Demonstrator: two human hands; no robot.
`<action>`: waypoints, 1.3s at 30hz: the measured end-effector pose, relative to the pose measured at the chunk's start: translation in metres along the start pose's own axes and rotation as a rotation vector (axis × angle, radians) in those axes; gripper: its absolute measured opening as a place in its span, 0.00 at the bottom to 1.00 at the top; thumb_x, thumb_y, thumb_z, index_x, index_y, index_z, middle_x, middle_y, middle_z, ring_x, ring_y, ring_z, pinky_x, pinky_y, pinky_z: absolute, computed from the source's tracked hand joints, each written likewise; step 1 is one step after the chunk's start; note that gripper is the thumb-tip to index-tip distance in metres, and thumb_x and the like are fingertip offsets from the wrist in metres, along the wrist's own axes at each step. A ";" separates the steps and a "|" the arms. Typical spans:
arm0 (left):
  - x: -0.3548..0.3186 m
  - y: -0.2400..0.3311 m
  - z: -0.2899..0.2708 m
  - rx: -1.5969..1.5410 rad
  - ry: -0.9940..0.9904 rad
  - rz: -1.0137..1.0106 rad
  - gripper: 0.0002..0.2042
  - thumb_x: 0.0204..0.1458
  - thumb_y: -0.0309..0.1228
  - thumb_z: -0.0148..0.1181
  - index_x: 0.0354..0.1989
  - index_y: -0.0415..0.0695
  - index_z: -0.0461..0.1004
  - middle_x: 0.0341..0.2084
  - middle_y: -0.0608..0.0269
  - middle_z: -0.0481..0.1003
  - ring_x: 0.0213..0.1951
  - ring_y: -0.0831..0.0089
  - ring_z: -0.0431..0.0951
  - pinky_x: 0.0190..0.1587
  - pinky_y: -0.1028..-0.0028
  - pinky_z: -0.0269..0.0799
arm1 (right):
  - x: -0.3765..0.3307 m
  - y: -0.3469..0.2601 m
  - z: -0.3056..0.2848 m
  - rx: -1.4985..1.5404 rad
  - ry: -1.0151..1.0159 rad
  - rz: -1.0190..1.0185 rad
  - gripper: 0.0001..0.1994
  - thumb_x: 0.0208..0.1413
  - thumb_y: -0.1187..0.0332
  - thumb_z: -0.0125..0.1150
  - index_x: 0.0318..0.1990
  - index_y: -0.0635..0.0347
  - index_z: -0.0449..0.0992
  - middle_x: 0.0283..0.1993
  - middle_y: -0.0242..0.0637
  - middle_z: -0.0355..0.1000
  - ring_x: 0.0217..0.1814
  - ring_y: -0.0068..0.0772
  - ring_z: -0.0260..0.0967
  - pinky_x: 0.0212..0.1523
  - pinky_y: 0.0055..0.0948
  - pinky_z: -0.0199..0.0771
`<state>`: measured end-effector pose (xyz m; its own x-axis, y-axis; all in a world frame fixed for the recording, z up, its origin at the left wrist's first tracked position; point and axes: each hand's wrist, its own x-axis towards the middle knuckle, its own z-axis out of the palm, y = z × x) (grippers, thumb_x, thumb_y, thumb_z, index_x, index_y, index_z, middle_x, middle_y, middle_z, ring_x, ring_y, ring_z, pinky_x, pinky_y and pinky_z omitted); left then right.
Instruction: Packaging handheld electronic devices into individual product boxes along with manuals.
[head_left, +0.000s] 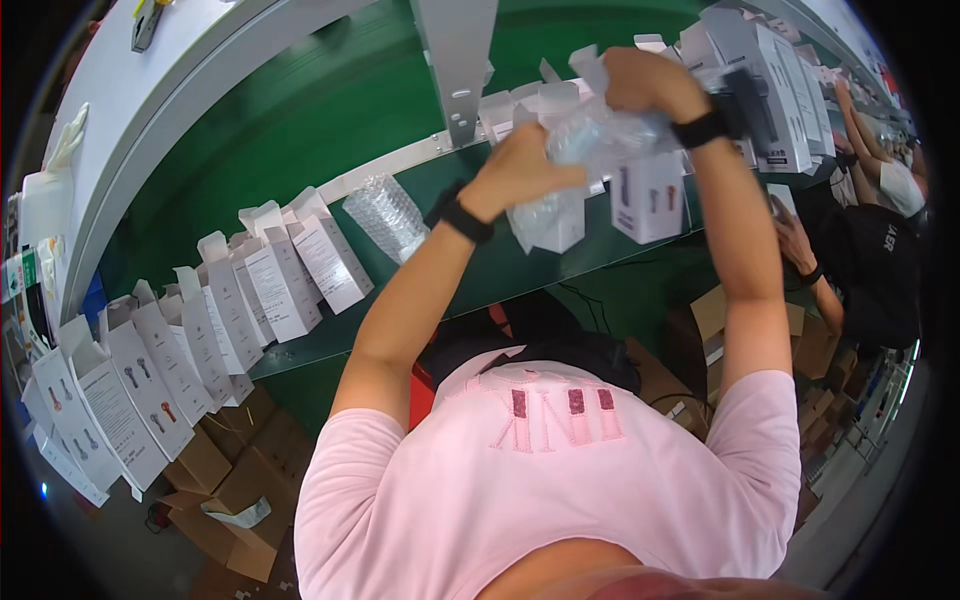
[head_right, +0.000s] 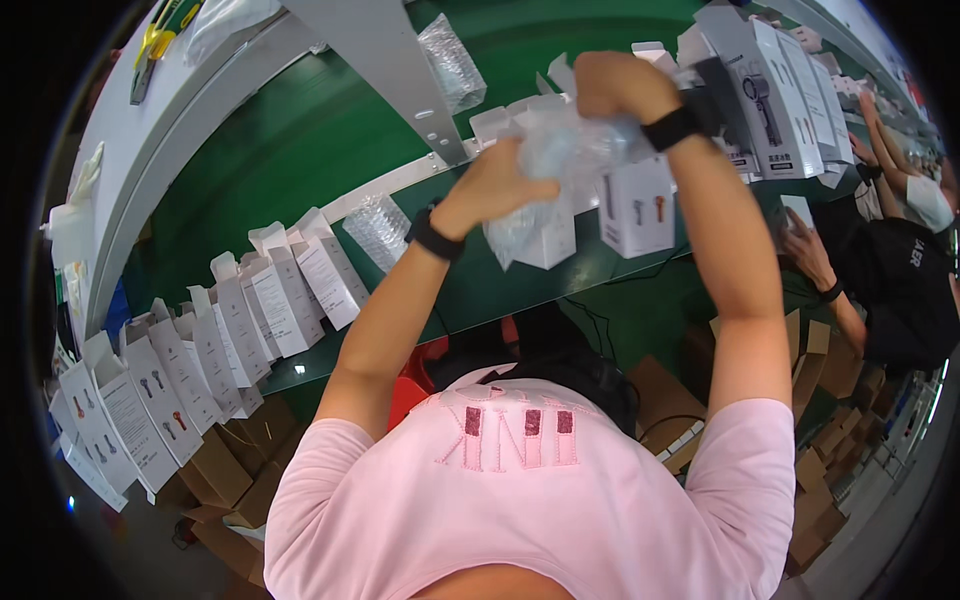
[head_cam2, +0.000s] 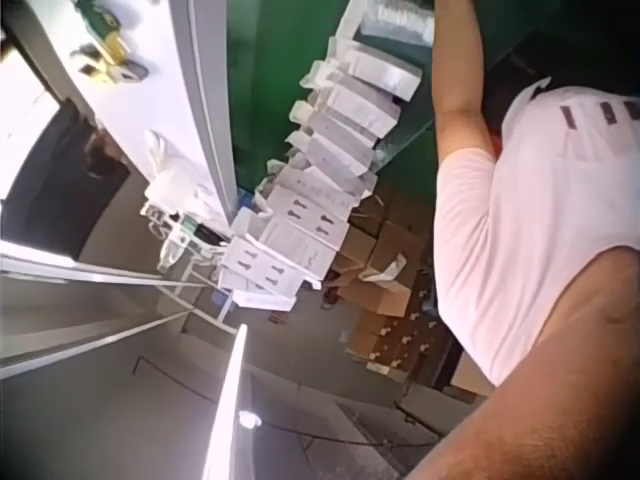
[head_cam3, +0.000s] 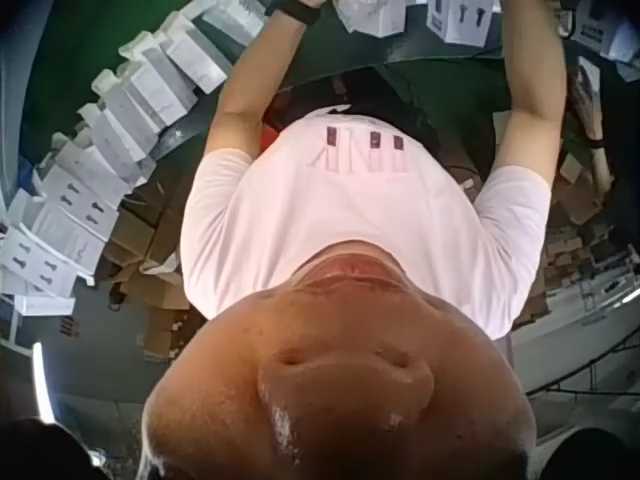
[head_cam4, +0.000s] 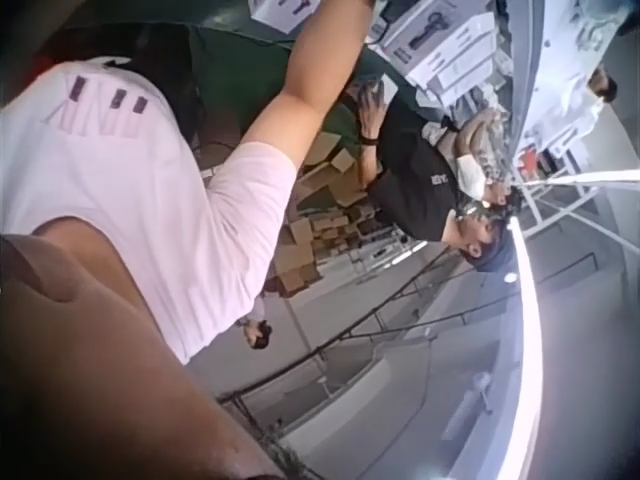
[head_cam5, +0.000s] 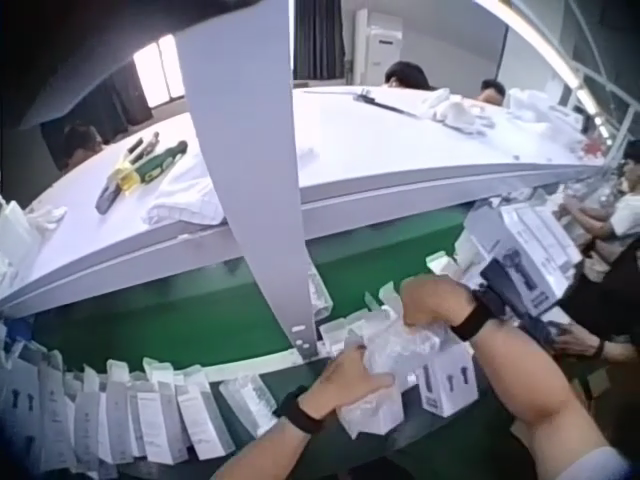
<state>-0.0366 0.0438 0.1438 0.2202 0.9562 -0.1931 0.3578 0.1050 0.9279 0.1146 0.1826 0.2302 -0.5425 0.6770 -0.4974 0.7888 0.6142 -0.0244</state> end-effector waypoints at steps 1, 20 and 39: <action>0.016 -0.006 0.003 0.002 -0.003 0.009 0.37 0.32 0.47 0.68 0.47 0.27 0.70 0.43 0.40 0.74 0.47 0.50 0.75 0.49 0.64 0.71 | 0.015 0.011 0.025 0.013 0.074 0.075 0.14 0.42 0.70 0.57 0.32 0.75 0.77 0.37 0.65 0.73 0.41 0.61 0.74 0.43 0.44 0.75; -0.151 -0.153 0.080 -1.283 0.534 -0.062 0.24 0.53 0.45 0.58 0.51 0.39 0.71 0.40 0.53 0.76 0.41 0.59 0.78 0.50 0.61 0.73 | -0.115 -0.152 0.066 1.703 0.359 -0.134 0.12 0.63 0.62 0.53 0.39 0.60 0.77 0.30 0.24 0.69 0.32 0.14 0.62 0.33 0.16 0.61; -0.216 -0.101 0.025 -2.224 0.046 0.045 0.43 0.46 0.64 0.56 0.61 0.39 0.63 0.48 0.43 0.73 0.51 0.44 0.73 0.55 0.50 0.68 | -0.136 -0.023 0.270 0.817 0.764 0.489 0.46 0.43 0.64 0.70 0.67 0.68 0.49 0.58 0.60 0.63 0.60 0.52 0.65 0.59 0.37 0.65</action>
<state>-0.0976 -0.1803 0.0842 0.1690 0.9665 -0.1933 -0.9475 0.1053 -0.3019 0.2478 -0.0331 0.0646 0.0491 0.9985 0.0239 0.7575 -0.0216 -0.6525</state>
